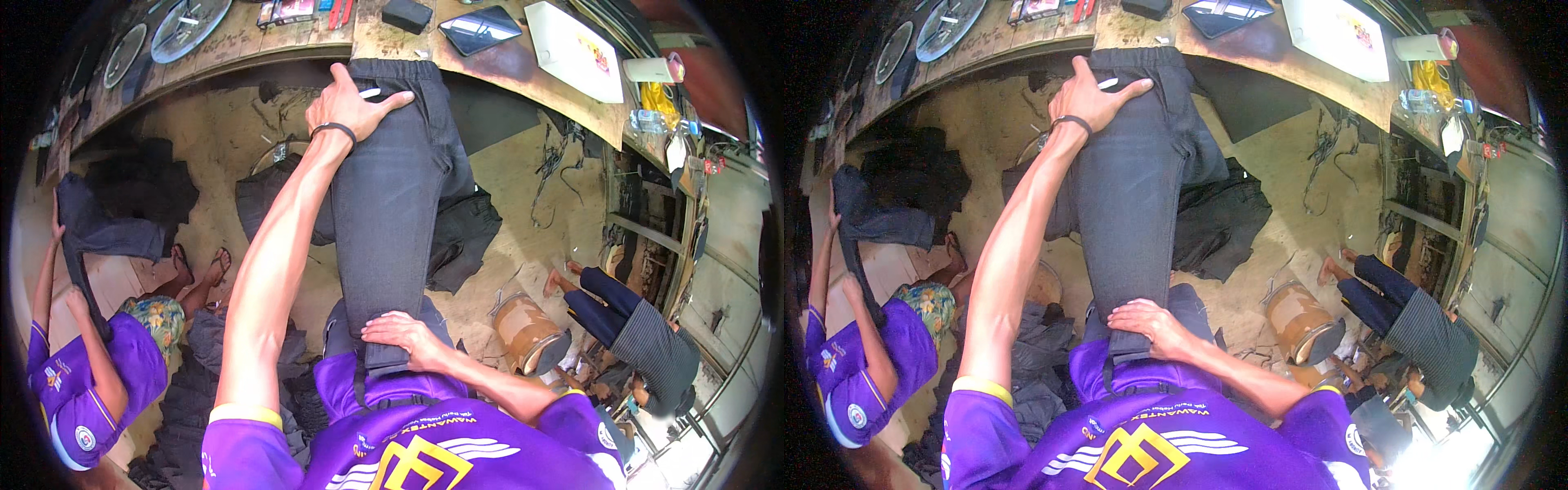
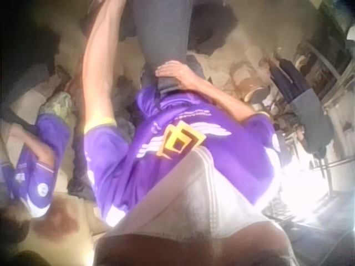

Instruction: The person irons a black garment on a wooden board using a handheld iron. They repeatedly smooth the fabric, flip the garment, and continue ironing different sections. Another person in a purple shirt is visible nearby, also handling fabric.

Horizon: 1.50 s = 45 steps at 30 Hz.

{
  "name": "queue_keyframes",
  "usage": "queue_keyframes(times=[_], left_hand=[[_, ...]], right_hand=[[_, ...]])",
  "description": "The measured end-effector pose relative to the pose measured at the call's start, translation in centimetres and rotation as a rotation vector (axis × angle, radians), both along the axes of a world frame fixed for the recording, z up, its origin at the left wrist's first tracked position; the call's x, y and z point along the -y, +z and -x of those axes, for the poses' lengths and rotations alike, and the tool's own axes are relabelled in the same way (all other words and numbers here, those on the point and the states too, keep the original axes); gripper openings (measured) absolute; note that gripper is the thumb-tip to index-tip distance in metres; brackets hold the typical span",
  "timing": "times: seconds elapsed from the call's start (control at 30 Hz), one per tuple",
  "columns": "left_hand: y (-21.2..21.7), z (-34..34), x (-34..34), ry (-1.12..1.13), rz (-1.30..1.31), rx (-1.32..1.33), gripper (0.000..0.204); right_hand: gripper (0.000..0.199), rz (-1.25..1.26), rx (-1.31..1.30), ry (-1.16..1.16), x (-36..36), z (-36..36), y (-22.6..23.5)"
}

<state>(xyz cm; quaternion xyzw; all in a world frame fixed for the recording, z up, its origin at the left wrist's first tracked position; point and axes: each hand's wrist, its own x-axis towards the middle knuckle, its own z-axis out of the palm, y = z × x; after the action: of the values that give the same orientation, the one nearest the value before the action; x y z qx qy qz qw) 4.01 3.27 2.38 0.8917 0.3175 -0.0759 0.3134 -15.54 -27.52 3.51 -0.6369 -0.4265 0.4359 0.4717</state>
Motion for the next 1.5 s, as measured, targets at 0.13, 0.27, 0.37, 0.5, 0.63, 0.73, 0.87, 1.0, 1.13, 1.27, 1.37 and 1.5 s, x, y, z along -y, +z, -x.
queue_keyframes(times=[0.13,0.27,0.37,0.5,0.63,0.73,0.87,1.0,1.13,1.27,1.37,1.5], left_hand=[[0.0,-0.1,0.0,0.001,-0.048,0.044,0.13],[0.3,0.1,-0.7,-0.003,-0.068,0.185,0.128],[-1.4,1.4,-1.4,0.051,0.077,0.424,0.118],[-5.7,6.5,-0.7,0.379,0.431,0.699,0.103],[-5.9,16.8,5.7,0.21,0.74,0.708,0.081],[-1.8,28.9,12.8,0.232,0.873,0.61,0.07],[0.7,39.6,16.3,0.237,1.221,0.427,0.066],[-2.1,40.4,16.1,0.388,1.04,0.415,0.066],[-1.2,46.8,21.2,0.454,1.323,0.256,0.06],[-0.4,51.4,26.9,-0.026,1.228,0.008,0.067],[-3.0,44.7,30.5,-0.483,1.19,0.27,0.068],[-3.0,30.7,33.7,-0.613,0.581,0.514,0.069]], right_hand=[[0.07,-0.151,0.334,-0.107,-4.1,-6.3,-0.6],[0.062,-0.281,0.39,-0.251,-6.6,-3.5,-0.4],[0.068,-0.169,0.021,-0.179,-3.0,2.5,3.5],[0.061,0.092,0.853,-1.125,-1.8,-1.3,1.8],[0.056,-0.152,-0.172,-1.285,-2.2,-0.9,-6.3],[0.051,0.044,-0.096,-1.351,3.4,9.1,-5.2],[0.056,0.059,-0.178,-1.306,8.9,14.1,0.5],[0.086,0.17,-0.412,-0.953,7.9,10.0,-0.3],[0.07,0.213,-0.455,-1.009,12.1,16.5,-4.3],[0.054,0.188,-0.296,-1.252,22.5,28.6,-3.1],[0.05,0.143,-0.131,-1.557,25.9,28.9,-1.1],[0.059,0.154,0.143,-1.901,24.3,16.9,-4.9]])
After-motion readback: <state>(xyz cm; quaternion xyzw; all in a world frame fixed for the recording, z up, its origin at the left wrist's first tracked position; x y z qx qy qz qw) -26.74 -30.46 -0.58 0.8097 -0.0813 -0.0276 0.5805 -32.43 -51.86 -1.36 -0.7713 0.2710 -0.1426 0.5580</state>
